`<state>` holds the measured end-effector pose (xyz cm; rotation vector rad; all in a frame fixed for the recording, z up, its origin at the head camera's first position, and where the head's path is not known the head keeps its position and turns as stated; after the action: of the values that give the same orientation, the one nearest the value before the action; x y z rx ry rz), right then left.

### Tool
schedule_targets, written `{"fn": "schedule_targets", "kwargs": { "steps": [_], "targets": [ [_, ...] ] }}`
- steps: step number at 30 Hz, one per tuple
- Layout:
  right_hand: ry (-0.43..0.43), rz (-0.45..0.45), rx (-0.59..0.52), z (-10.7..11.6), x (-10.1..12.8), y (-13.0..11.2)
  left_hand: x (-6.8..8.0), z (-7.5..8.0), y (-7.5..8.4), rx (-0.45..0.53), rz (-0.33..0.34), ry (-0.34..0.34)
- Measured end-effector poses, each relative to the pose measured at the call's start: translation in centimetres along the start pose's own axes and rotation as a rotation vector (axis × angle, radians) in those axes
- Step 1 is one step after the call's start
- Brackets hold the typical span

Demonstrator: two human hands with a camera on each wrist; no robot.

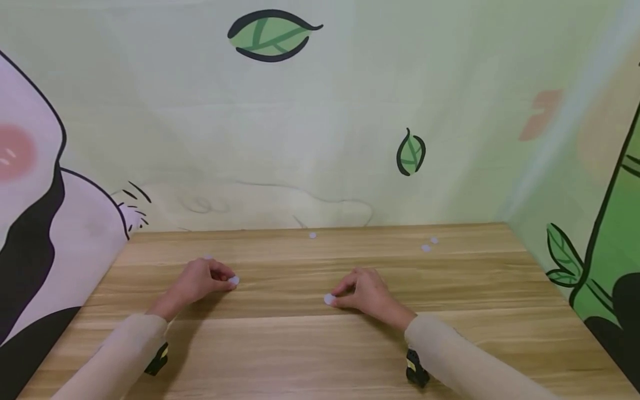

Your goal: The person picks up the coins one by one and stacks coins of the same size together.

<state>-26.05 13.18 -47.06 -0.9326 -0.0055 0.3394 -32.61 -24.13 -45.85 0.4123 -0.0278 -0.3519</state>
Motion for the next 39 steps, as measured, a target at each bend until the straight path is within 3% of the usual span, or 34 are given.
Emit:
{"fn": "schedule_targets", "kwargs": {
  "steps": [11, 22, 39],
  "targets": [
    [0.01, -0.011, -0.007, -0.31, 0.16, -0.15, 0.44, -0.25, -0.12, -0.01, 0.02, 0.001],
    [0.011, 0.001, -0.016, -0.15, 0.43, -0.16, 0.31, -0.02, 0.36, -0.016, -0.005, -0.008],
    [0.04, -0.005, 0.0, -0.22, 0.07, 0.11, 0.21, 0.38, -0.14, 0.003, 0.016, 0.028]
  ]
}}
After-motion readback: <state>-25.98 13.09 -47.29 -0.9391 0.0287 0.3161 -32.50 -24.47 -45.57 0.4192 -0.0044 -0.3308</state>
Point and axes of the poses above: each hand's wrist, its own x-axis away from the middle knuckle, its own z-axis out of the back of the hand, y = z × x, the point moved 3 cm from there along -x, towards the middle knuckle, and after that the axes turned 12 degrees about -x, right-handed, at the moved point
